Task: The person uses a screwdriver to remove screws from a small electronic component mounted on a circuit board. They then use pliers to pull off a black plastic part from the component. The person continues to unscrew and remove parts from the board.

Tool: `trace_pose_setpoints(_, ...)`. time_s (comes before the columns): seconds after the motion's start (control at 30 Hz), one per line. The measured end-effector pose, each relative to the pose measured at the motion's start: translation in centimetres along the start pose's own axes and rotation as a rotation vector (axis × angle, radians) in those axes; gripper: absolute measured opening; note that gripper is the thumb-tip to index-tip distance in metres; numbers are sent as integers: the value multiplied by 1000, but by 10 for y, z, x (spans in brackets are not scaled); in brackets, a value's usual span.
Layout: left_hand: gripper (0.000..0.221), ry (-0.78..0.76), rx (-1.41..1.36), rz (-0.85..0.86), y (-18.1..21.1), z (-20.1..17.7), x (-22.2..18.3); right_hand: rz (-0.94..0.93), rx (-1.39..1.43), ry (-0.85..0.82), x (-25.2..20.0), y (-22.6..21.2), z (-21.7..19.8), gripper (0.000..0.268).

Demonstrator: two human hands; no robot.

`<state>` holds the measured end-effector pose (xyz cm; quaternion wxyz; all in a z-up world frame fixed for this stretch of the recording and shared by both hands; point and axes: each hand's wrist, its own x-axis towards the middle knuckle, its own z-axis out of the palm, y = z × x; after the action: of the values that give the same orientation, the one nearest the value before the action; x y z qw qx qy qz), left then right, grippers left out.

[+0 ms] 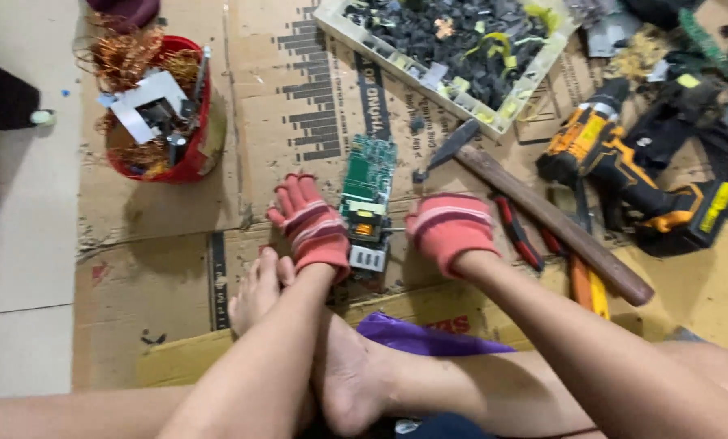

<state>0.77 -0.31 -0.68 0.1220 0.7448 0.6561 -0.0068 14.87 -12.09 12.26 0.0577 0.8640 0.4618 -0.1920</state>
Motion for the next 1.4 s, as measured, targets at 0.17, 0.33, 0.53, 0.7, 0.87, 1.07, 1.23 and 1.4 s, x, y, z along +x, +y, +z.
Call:
trace_pose_setpoints(0.17, 57, -84, 69, 31, 5, -19, -7, -61, -75, 34, 26, 15, 38, 41)
trace_pose_setpoints(0.33, 57, -171, 89, 63, 4, -23, -6, 81, -96, 118, 33, 13, 63, 50)
trace_pose_setpoints(0.53, 58, -214, 93, 42, 10, -22, -2, 65, -73, 6, 30, 29, 45, 61)
trace_pose_setpoints(0.7, 57, -202, 94, 68, 5, -22, -9, 54, -75, -96, 34, 33, 44, 61)
trace_pose_setpoints(0.87, 55, -165, 104, 77, 4, -18, -1, 45, -67, -95, 33, 30, 40, 54)
trace_pose_setpoints(1.07, 53, -195, 144, 85, 4, -23, 5, 79, 51, -147, 16, 21, 28, 52)
trace_pose_setpoints(1.23, 52, -183, 134, 81, -1, 4, 7, 154, 193, -134, 12, 13, 10, 54)
trace_pose_setpoints(1.4, 53, -110, 113, 69, 7, -26, -8, 308, 180, -125, 25, 5, 2, 49)
